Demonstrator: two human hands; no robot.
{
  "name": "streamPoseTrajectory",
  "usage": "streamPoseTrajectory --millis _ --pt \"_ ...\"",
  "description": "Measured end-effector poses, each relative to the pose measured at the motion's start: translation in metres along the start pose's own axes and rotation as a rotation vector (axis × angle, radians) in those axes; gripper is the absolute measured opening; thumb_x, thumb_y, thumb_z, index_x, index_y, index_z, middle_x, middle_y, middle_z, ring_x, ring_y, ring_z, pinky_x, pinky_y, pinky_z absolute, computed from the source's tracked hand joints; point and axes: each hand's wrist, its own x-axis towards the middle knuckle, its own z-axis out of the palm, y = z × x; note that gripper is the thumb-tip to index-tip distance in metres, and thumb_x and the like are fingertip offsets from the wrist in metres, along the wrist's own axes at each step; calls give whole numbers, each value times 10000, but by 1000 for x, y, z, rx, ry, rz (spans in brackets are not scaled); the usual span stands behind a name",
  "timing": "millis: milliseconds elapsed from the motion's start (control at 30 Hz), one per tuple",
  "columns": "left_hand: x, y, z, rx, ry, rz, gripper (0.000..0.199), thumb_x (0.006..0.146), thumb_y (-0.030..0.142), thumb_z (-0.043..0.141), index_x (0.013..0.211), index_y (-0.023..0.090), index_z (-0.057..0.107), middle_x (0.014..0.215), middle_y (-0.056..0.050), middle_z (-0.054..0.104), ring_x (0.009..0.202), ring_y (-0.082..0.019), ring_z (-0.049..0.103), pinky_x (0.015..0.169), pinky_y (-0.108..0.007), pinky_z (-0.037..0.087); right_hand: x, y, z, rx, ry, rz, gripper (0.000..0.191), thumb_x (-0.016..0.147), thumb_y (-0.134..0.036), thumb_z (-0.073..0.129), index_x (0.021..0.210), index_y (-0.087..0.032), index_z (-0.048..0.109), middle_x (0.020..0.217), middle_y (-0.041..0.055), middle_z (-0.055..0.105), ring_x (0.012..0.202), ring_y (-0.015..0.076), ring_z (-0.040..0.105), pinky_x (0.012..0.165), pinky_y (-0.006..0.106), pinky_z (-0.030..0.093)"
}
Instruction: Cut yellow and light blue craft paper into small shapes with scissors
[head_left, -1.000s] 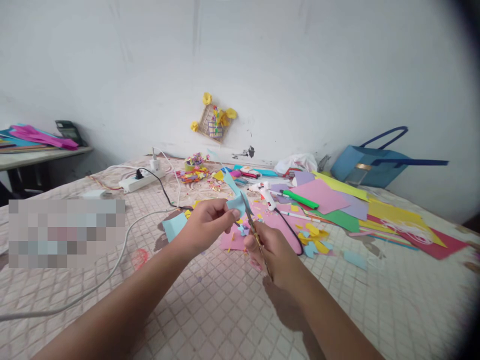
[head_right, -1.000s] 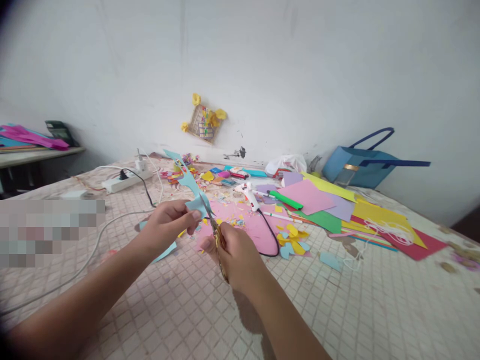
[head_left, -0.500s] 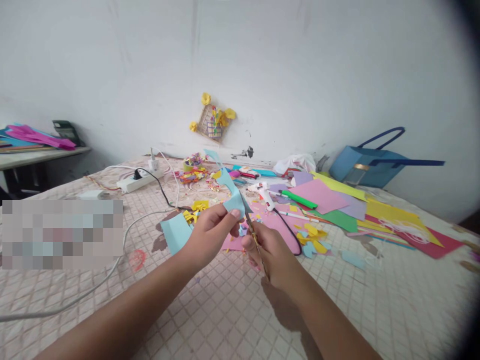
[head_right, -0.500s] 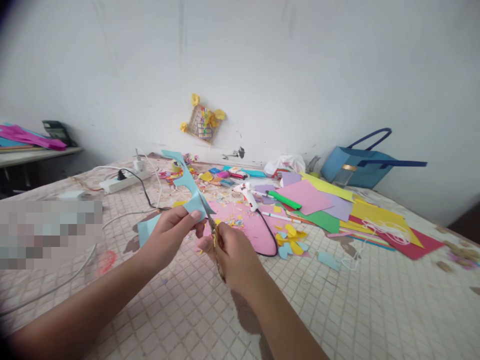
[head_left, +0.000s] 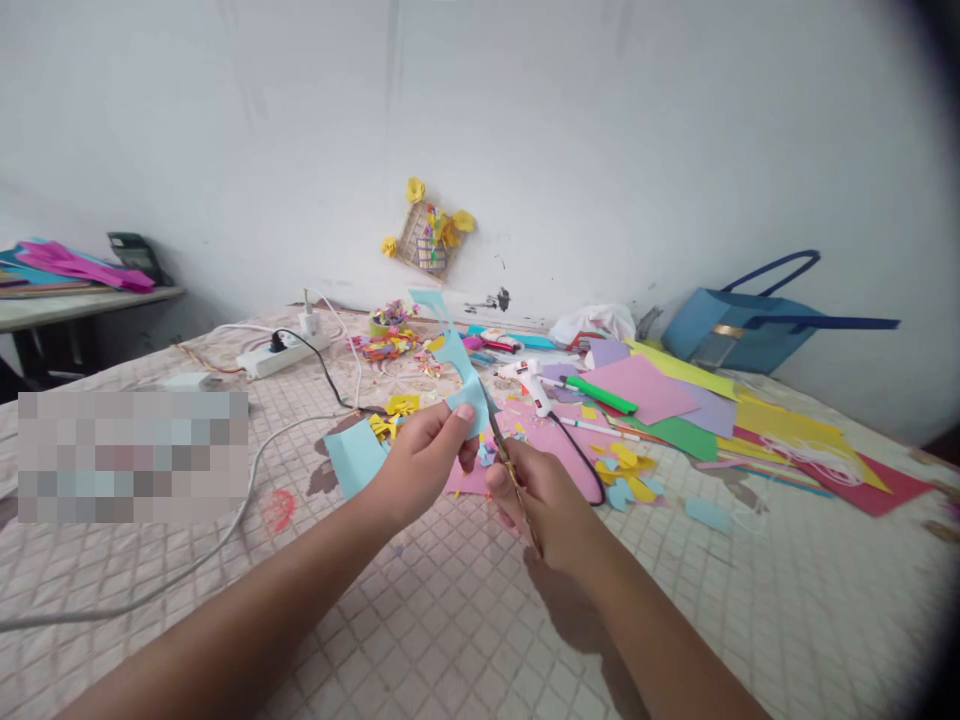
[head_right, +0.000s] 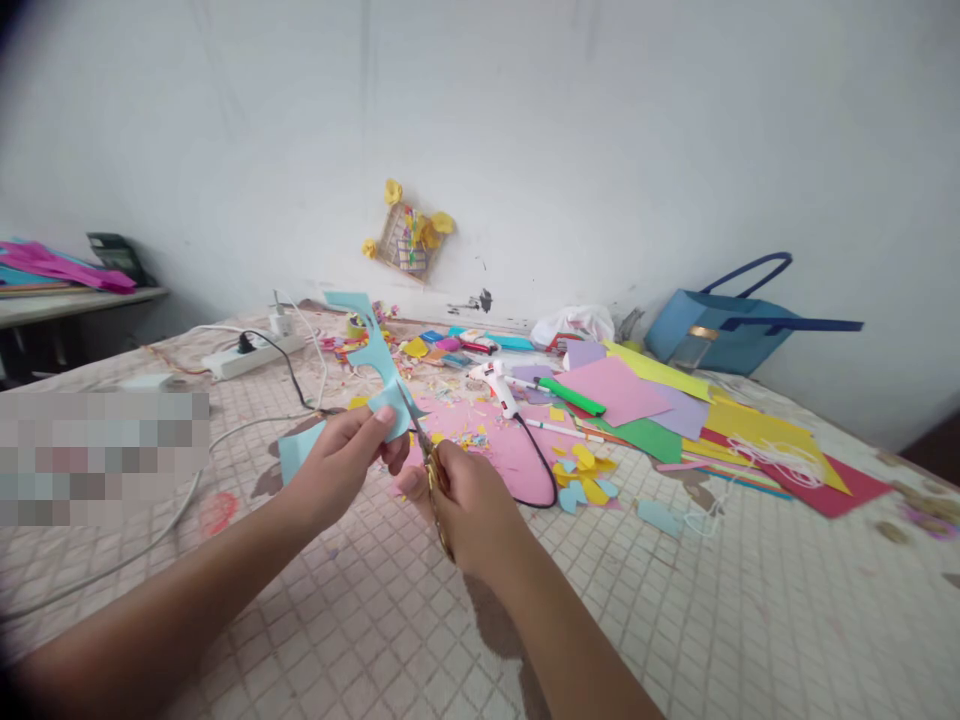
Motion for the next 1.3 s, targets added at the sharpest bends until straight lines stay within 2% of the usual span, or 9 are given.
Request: streamPoseTrajectory --millis 200,400,733,900,1200,1300 --pt "4 2 -8 78 -53 -24 401 835 396 404 512 171 479 487 12 513 493 -98 485 536 -241 378 1 4 0 -18 10 19 461 791 -638 417 743 -182 470 566 -41 406 497 100 378 462 230 274" --pt "2 4 -6 81 -58 -34 413 832 407 402 507 165 483 480 13 502 471 -90 454 507 -232 369 1 2 -1 -39 0 6 461 806 -634 395 783 -181 481 579 -33 432 514 107 401 462 233 278" --pt "2 5 -8 102 -116 -83 405 814 416 424 509 160 497 472 14 495 469 -92 454 483 -221 364 0 -1 -4 -97 -18 -3 444 830 -613 371 713 -188 425 579 -25 484 507 102 420 462 230 262" --pt "4 6 -7 82 -90 -106 396 804 409 434 497 162 466 464 14 488 459 -93 453 481 -230 363 2 2 -3 -119 -1 -3 436 827 -603 395 723 -185 462 562 -19 495 490 107 431 453 228 266" --pt "0 6 -2 51 55 40 312 818 351 443 565 170 466 538 23 485 517 -90 490 520 -222 420 1 -3 0 -28 -17 -2 385 828 -566 442 805 -192 530 560 -20 520 499 117 459 488 232 320" --pt "0 7 -1 30 59 43 298 821 320 439 565 171 464 541 22 480 509 -84 477 509 -216 415 1 -3 1 11 -23 10 354 833 -541 458 820 -196 538 524 -33 502 474 116 455 500 235 336"
